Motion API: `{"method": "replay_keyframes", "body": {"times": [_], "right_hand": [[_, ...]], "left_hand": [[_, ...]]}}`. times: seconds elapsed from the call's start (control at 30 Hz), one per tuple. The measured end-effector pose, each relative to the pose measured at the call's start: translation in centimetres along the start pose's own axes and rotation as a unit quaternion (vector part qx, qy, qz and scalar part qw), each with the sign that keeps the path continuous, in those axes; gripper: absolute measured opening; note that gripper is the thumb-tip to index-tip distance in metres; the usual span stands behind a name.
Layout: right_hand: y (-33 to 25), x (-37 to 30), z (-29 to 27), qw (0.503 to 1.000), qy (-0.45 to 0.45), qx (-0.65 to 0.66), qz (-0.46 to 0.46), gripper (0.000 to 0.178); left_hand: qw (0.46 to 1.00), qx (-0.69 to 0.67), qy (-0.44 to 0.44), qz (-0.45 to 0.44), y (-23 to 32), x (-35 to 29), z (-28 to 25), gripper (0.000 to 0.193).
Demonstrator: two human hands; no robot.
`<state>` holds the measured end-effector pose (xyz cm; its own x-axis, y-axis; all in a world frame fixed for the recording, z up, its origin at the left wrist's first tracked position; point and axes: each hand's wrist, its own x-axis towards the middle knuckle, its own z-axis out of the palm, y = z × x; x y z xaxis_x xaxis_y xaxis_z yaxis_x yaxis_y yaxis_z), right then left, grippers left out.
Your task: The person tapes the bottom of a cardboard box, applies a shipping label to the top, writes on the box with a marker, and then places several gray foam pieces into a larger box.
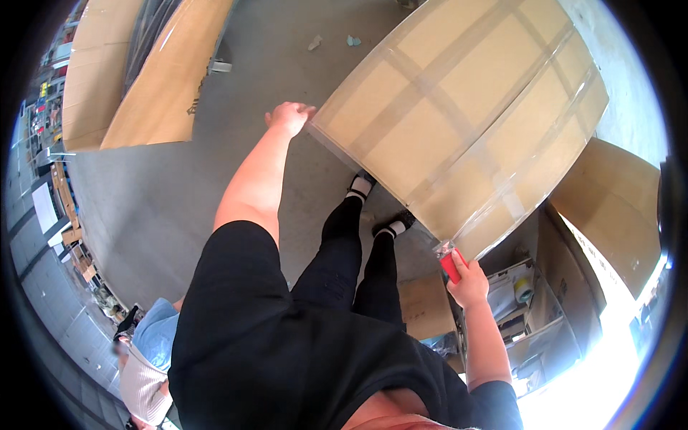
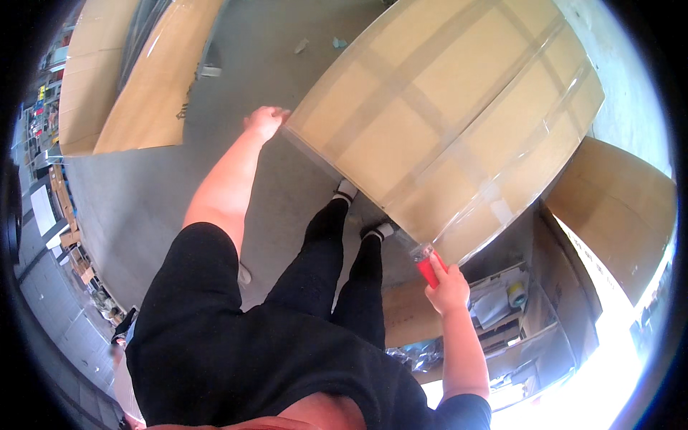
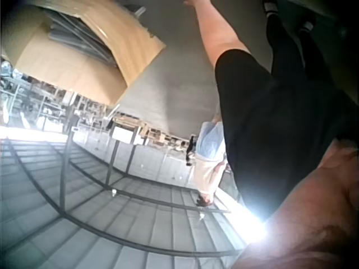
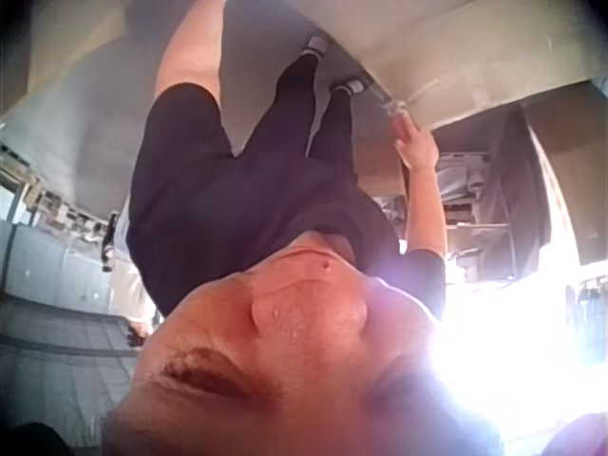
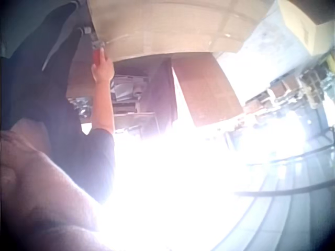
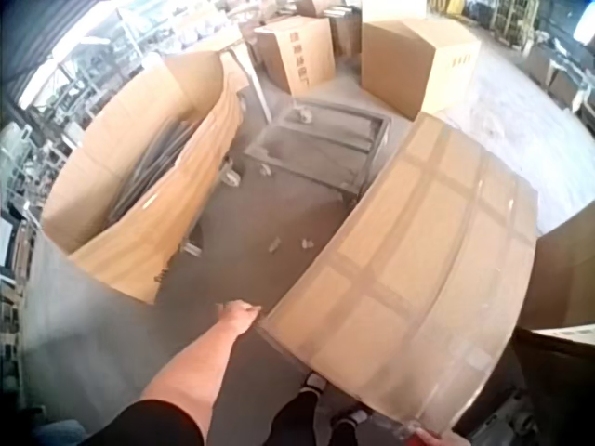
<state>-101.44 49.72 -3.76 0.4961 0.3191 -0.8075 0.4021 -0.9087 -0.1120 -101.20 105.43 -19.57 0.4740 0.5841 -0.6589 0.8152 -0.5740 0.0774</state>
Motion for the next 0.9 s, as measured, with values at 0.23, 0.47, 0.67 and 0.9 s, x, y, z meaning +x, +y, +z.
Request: {"method": "replay_keyframes", "body": {"times": [0.23,0.47,0.67,0.9], "right_hand": [[0.4,-0.5,1.1,0.999,0.021,0.027,0.018,0.071],[4.4,-3.2,1.3,0.999,0.012,0.048,-0.012,0.068],[16.3,-7.1,7.8,0.998,-0.021,0.037,0.056,0.066],[18.5,-0.9,12.1,0.992,-0.071,0.015,0.106,0.07]], "left_hand": [[0.979,-0.148,0.088,0.104,-1.3,-1.2,4.1,0.054],[0.97,-0.199,0.128,0.06,-2.4,-1.6,7.5,0.051],[0.942,-0.305,0.125,0.061,-1.9,-2.2,6.8,0.05],[0.975,-0.194,0.091,0.054,-0.9,-2.4,4.1,0.048]]}}
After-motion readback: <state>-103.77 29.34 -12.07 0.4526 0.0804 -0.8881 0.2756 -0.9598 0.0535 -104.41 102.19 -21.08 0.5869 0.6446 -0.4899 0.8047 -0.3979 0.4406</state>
